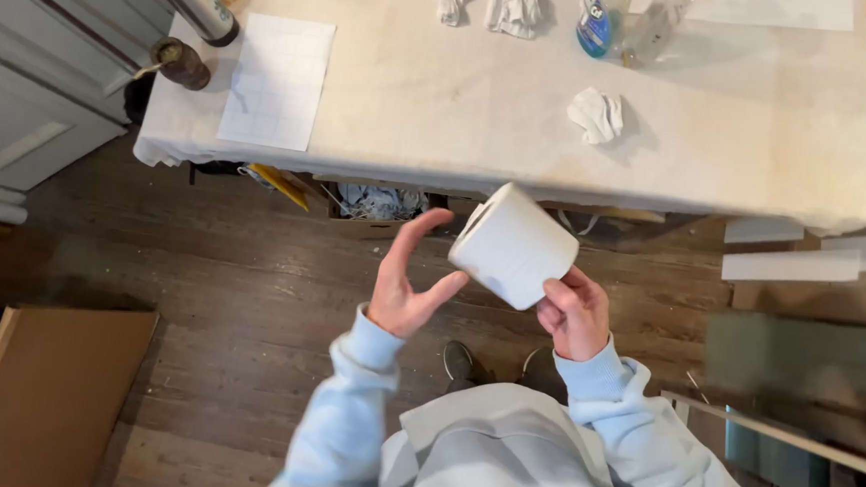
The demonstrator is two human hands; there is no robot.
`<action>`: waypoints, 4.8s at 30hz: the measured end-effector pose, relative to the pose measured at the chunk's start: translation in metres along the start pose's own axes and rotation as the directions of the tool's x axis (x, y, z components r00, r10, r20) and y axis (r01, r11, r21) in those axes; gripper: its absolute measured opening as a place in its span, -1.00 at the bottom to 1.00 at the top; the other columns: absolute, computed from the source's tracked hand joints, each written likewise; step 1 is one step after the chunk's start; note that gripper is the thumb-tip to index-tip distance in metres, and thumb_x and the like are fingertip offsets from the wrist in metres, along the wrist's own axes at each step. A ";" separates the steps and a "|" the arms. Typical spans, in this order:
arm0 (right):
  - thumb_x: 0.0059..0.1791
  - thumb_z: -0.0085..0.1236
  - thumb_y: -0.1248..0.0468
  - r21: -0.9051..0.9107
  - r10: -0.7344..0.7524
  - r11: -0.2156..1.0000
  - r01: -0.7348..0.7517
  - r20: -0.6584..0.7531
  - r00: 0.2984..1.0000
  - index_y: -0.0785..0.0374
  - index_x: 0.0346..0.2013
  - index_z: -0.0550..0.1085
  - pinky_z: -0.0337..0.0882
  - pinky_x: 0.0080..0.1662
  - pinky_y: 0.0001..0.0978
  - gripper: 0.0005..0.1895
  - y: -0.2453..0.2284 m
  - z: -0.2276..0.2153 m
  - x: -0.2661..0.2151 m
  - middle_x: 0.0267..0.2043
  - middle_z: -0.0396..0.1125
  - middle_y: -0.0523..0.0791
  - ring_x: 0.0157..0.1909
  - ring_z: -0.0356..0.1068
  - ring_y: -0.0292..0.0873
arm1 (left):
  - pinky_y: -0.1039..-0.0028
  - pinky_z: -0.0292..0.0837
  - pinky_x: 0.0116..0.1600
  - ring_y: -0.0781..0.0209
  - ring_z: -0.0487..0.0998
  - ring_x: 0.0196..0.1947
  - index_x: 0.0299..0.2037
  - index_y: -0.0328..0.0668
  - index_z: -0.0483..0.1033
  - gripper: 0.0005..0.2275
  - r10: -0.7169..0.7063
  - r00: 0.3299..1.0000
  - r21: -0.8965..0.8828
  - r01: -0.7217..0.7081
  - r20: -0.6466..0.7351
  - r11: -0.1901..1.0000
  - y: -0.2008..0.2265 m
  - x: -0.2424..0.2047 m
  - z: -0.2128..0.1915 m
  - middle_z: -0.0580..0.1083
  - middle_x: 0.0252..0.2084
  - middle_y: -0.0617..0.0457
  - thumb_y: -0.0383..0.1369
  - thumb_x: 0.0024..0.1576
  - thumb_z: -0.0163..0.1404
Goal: Folding pieces of toilet paper into small squares for use.
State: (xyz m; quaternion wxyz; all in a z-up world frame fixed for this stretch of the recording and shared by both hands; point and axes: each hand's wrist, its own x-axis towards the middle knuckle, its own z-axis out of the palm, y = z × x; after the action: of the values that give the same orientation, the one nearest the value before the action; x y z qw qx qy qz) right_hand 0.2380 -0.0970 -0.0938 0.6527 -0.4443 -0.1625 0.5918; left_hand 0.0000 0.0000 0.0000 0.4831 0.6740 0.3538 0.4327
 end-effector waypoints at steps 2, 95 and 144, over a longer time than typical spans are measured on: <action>-0.01 0.07 0.34 -0.085 -0.061 0.994 0.067 0.071 0.996 0.42 0.06 0.46 0.14 -0.46 -0.52 -0.65 -0.009 0.009 -0.005 -0.32 0.38 -0.18 -0.48 0.19 -0.40 | 0.18 0.29 0.45 -0.08 0.44 0.33 0.21 -0.25 0.43 -0.50 0.022 0.992 0.013 -0.024 0.125 1.000 -0.020 0.003 -0.005 0.44 0.29 -0.09 -0.35 0.07 0.29; 0.14 -0.04 -0.27 0.226 0.050 0.937 -0.268 0.671 0.740 0.34 0.17 0.41 -0.08 -0.64 -0.63 -0.29 -0.109 -0.071 0.040 -0.67 0.06 -0.31 -0.68 -0.15 -0.46 | 0.40 0.59 -0.21 0.27 0.63 -0.39 -0.22 -0.14 0.73 -0.73 -0.427 0.811 0.303 0.322 0.400 0.897 0.000 0.032 0.027 0.66 -0.35 0.10 -0.13 0.05 0.25; 0.09 0.24 0.03 0.176 -0.073 0.983 -0.047 0.617 0.783 0.34 0.19 0.39 -0.04 -0.65 -0.65 -0.47 -0.159 -0.056 0.035 -0.62 0.22 -0.25 -0.71 -0.02 -0.50 | 0.37 0.56 -0.24 0.26 0.59 -0.37 0.01 -0.19 0.62 -0.51 -0.068 0.849 0.196 -0.042 0.525 0.980 -0.010 0.112 0.097 0.65 -0.33 -0.05 -0.01 0.04 0.37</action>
State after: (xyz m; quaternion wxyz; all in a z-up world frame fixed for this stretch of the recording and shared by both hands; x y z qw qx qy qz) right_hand 0.3881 -0.0715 -0.0128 0.6046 -0.1623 -0.3166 0.7127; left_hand 0.1309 0.0695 0.0024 0.4944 0.8096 0.2534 0.1895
